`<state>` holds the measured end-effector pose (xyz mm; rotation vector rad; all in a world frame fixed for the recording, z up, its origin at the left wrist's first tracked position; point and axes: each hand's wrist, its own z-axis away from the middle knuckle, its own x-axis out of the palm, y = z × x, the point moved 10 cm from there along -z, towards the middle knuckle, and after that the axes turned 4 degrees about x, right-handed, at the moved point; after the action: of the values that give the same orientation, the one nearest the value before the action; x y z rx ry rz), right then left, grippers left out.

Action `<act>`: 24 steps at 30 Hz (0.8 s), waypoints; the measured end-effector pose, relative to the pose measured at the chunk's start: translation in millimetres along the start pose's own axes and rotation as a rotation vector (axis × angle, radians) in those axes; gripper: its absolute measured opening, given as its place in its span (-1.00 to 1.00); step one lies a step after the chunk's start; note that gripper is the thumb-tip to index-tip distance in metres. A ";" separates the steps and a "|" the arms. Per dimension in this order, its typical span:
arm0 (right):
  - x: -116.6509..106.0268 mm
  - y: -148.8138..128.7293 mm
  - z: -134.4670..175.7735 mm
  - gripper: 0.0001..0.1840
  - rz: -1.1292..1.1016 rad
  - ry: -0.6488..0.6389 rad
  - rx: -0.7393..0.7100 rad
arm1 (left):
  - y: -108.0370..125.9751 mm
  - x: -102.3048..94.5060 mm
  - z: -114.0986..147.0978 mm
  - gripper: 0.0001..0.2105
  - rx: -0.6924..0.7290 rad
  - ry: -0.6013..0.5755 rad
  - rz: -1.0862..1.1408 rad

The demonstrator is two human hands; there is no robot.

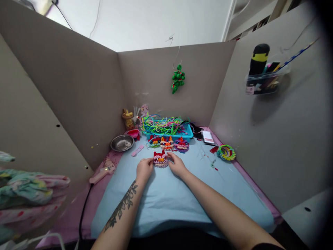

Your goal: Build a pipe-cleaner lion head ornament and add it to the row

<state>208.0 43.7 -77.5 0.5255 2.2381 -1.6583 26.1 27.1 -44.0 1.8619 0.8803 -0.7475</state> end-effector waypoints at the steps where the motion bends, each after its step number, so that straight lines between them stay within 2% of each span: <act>1: 0.2 0.7 0.0 -0.41 0.003 0.000 0.000 | -0.2 -0.2 0.2 -0.74 0.001 0.002 0.004; 4: -0.5 1.2 -0.6 -0.41 0.020 0.012 -0.006 | -3.1 -2.2 -0.1 -0.74 -0.004 0.022 0.014; 12: -6.6 -12.2 -2.0 -0.43 0.088 0.064 -0.007 | -13.8 -21.3 -2.7 -0.62 -0.072 0.188 0.079; 17: -3.3 -19.0 1.3 -0.44 0.113 0.036 -0.021 | -9.0 -15.2 -2.2 -0.70 -0.051 0.121 0.101; 24: 0.1 -15.9 5.3 -0.44 0.092 0.024 -0.005 | -3.3 -4.1 1.0 -0.69 0.006 0.017 0.123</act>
<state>200.7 34.4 -65.6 0.6401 2.1991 -1.6086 21.0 26.2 -42.7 1.9114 0.7667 -0.6597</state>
